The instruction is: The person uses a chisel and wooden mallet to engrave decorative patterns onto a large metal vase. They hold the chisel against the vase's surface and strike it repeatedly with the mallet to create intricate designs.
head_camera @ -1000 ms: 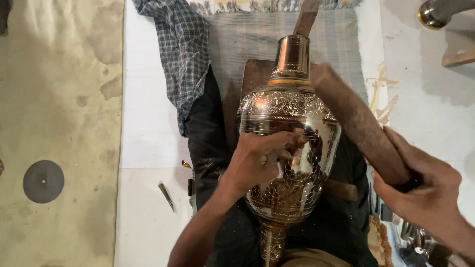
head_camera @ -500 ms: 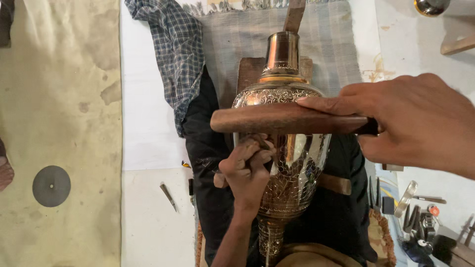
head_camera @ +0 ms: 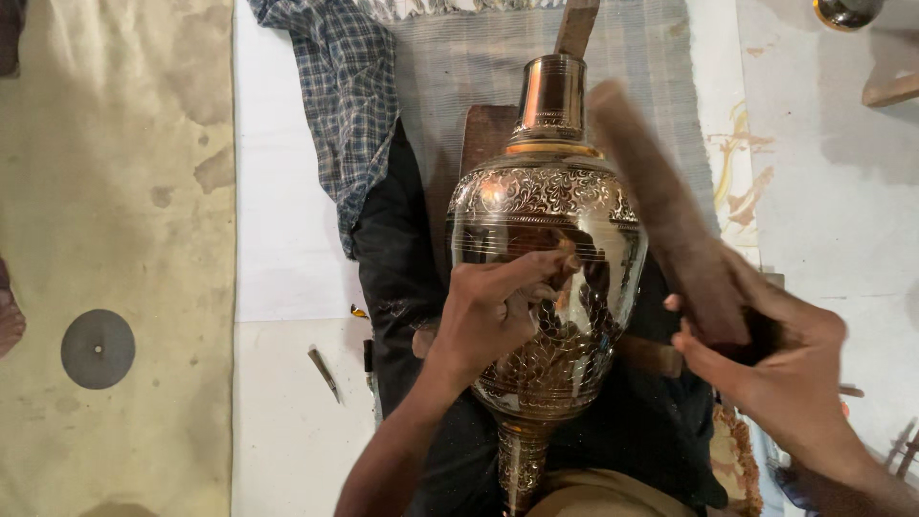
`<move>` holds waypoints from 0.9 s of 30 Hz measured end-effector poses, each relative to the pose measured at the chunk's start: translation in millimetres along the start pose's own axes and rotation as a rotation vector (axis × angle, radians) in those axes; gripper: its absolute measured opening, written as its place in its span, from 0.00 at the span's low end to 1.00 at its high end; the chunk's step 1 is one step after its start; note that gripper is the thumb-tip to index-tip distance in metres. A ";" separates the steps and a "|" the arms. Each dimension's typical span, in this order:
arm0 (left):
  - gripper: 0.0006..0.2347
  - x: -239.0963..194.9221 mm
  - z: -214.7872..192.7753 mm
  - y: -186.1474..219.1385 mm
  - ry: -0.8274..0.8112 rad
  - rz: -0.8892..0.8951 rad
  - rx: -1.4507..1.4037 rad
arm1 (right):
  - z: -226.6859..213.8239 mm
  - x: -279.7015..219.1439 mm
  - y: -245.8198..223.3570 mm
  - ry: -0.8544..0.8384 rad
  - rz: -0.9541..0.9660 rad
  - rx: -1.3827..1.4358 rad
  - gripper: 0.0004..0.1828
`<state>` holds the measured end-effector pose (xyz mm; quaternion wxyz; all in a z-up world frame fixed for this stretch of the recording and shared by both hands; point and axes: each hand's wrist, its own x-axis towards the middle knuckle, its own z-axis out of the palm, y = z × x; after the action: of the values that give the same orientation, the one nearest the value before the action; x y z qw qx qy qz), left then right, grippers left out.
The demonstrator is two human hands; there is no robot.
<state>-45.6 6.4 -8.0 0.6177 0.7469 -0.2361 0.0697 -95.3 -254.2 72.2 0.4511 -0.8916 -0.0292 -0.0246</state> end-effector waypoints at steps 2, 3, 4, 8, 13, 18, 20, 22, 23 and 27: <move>0.20 4.6 -4.2 -1.0 -0.036 0.035 0.033 | -10.1 3.2 -26.8 0.095 -0.112 -0.029 0.38; 0.19 6.7 -6.4 -1.5 -0.094 0.025 0.073 | -15.4 5.2 -38.4 0.025 -0.091 -0.134 0.39; 0.17 9.6 -8.6 -2.1 -0.152 0.016 0.112 | -17.4 5.7 -47.2 -0.046 -0.069 -0.239 0.40; 0.23 20.1 -15.4 -0.6 -0.266 0.021 0.004 | 2.8 -8.1 -44.0 0.202 -0.156 -0.227 0.37; 0.21 27.4 -14.3 -5.2 -0.331 0.092 -0.017 | 10.7 -53.6 1.1 0.181 0.009 -0.233 0.37; 0.25 40.1 -22.0 -7.7 -0.495 0.101 0.020 | 27.0 -77.3 10.2 0.258 -0.096 -0.403 0.36; 0.26 43.9 -24.5 -5.4 -0.520 0.183 0.007 | 33.7 -86.2 10.2 0.290 0.067 -0.334 0.38; 0.22 47.9 -23.8 -3.8 -0.619 0.226 0.098 | 40.3 -99.1 15.9 0.235 0.257 -0.387 0.36; 0.21 53.4 -22.4 -4.1 -0.669 0.257 0.145 | 42.4 -104.9 21.7 0.215 0.348 -0.414 0.35; 0.20 67.7 -18.0 -8.2 -0.830 0.284 0.060 | 50.4 -127.8 55.1 0.248 -0.055 -0.435 0.30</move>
<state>20.9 6.6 15.6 0.4326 0.6894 -0.5626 -0.1450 -217.8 -250.0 -10.9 0.2478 -0.9568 0.0078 -0.1517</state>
